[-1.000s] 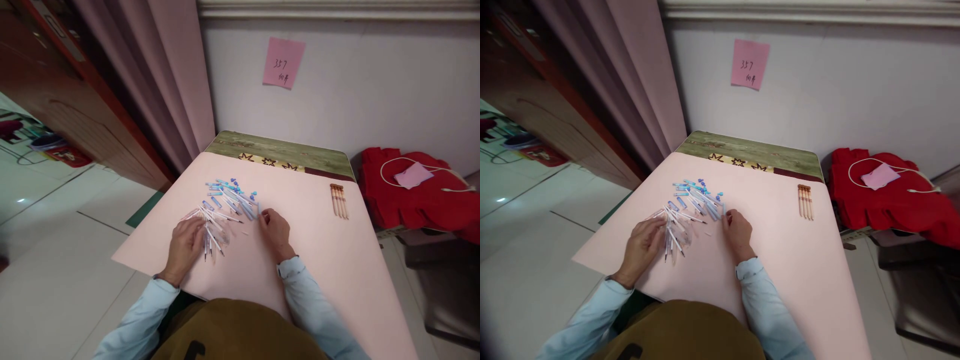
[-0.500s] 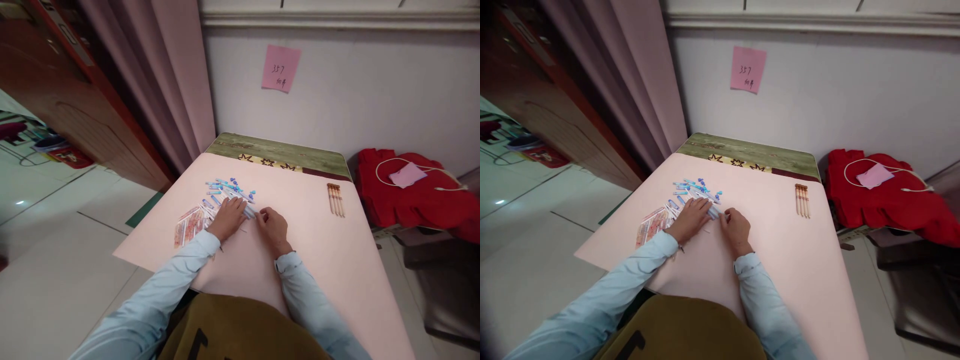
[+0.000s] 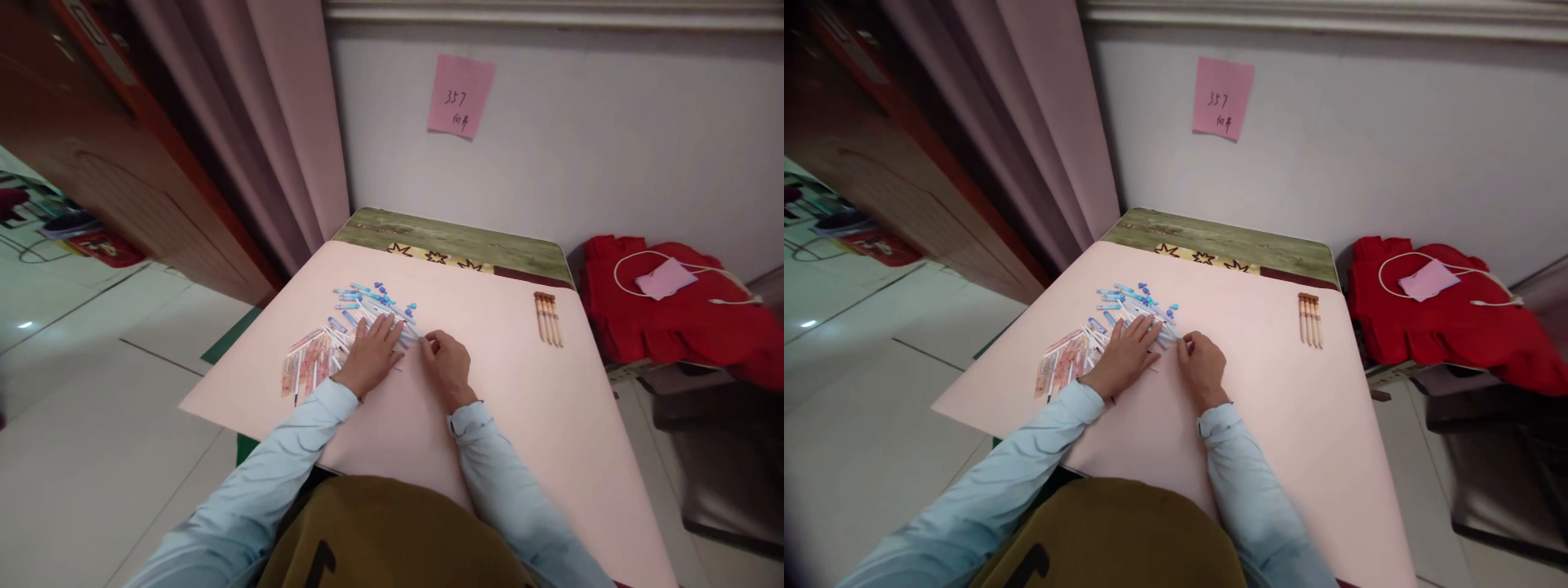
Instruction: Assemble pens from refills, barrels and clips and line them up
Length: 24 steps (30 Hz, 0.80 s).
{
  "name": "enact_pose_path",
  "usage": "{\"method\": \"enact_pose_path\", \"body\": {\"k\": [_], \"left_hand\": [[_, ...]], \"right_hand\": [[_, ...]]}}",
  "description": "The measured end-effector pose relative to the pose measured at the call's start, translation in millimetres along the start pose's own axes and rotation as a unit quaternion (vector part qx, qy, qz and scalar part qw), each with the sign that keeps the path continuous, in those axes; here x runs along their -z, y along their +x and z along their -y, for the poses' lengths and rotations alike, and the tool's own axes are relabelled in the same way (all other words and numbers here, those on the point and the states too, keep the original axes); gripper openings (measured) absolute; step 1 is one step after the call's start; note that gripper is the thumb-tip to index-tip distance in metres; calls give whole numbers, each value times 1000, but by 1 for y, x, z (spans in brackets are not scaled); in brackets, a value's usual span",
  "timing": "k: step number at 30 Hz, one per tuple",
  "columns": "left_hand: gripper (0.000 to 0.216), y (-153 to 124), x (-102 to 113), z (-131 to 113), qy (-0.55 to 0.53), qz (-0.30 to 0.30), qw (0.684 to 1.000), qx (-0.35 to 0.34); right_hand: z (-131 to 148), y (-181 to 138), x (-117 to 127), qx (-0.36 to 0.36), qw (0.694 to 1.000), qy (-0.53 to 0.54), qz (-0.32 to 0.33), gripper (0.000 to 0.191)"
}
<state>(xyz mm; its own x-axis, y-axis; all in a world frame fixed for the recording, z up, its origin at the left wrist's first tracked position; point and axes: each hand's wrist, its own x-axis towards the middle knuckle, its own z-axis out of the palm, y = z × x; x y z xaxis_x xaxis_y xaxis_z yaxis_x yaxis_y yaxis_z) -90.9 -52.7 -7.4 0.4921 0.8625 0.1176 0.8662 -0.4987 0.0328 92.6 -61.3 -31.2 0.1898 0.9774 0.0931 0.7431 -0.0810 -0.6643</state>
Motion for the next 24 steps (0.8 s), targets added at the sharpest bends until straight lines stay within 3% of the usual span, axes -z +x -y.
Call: {"method": "enact_pose_path", "body": {"k": [3,6,9,13,16,19,24], "left_hand": [[47,-14,6,1,-39,-69,997,16],[38,-40,9,0,-102,-188,976,29],[30,-68,7,-14,-150,-258,954,-9],[18,-89,-2,-40,-155,-220,955,-125],[18,-92,-8,-49,-149,-196,953,-174],[19,-90,-10,-47,-152,-199,954,-167],[18,-91,-11,-43,-158,-210,953,-154]], "right_hand": [[-2,0,-2,-7,1000,1,-10,22],[-4,0,-4,-5,1000,15,-20,25],[-5,-1,-6,18,999,10,-34,25],[-2,-3,-12,99,994,-40,-21,23],[1,-4,-19,133,985,-110,-4,26],[3,-3,-23,134,982,-134,-3,22],[-1,-4,-16,100,992,-69,-39,17]]}}
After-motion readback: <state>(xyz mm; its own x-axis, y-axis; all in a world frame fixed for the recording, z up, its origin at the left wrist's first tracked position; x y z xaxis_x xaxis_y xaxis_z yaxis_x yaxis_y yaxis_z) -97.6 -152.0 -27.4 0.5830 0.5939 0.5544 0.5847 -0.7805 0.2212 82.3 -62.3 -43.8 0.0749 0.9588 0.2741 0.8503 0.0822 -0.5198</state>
